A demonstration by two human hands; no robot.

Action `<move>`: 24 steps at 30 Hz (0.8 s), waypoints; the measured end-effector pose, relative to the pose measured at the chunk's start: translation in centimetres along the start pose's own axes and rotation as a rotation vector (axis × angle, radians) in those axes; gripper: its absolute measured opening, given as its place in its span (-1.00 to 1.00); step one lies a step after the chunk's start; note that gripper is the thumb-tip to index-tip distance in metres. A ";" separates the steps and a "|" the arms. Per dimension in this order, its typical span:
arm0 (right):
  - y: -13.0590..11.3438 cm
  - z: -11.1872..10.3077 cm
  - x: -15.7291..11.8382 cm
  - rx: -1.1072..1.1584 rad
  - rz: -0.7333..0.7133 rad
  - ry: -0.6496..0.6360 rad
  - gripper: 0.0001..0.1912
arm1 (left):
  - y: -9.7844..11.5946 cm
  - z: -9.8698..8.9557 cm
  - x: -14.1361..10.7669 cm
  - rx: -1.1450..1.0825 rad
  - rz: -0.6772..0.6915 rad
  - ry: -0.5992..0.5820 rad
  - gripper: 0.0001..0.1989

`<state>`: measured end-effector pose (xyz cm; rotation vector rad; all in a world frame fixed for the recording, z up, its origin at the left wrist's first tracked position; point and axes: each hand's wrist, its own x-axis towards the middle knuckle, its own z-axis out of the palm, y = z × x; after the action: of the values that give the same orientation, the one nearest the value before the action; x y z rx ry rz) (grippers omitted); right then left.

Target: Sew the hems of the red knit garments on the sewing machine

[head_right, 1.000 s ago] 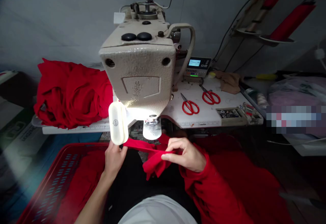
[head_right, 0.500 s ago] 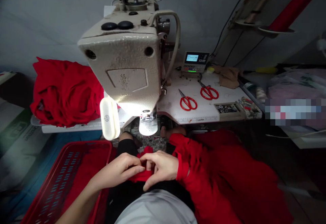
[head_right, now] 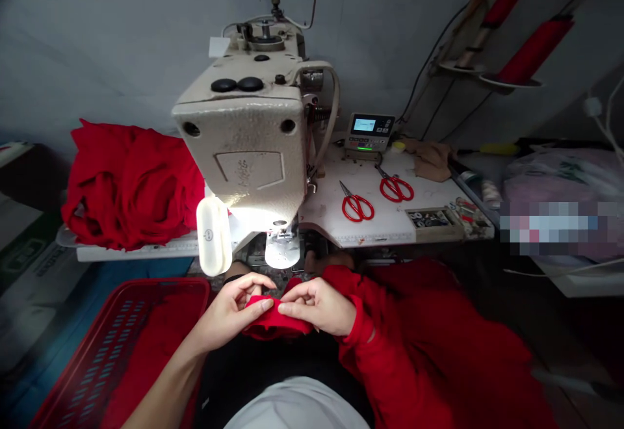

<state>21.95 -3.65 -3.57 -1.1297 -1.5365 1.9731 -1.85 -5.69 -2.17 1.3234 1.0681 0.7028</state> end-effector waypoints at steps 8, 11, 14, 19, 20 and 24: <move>-0.2 0.3 0.0 -0.053 -0.250 0.108 -0.75 | 1.3 -0.4 -0.4 0.300 0.126 -0.059 -0.67; -0.5 0.3 0.0 -0.084 -0.272 0.169 -0.73 | 0.7 -0.2 -0.3 0.127 0.046 -0.019 -0.70; -1.4 0.3 -0.2 -0.044 -0.249 0.261 -0.71 | 0.3 -0.2 -0.1 -0.108 0.001 0.061 -0.72; -3.8 0.7 -1.4 -0.140 -0.288 0.414 -0.73 | 1.8 -0.9 0.2 -0.038 0.168 0.142 -0.75; -4.3 0.8 -1.6 -0.179 -0.311 0.451 -0.74 | 2.3 -1.0 0.3 0.043 0.216 0.154 -0.79; -5.7 1.3 -2.2 -0.303 -0.416 0.589 -0.75 | 3.7 -1.1 0.8 0.355 0.431 0.183 -0.77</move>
<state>21.30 -4.16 2.61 -1.2347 -1.5937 1.0383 -1.94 -3.95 1.33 1.8554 1.0964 0.9998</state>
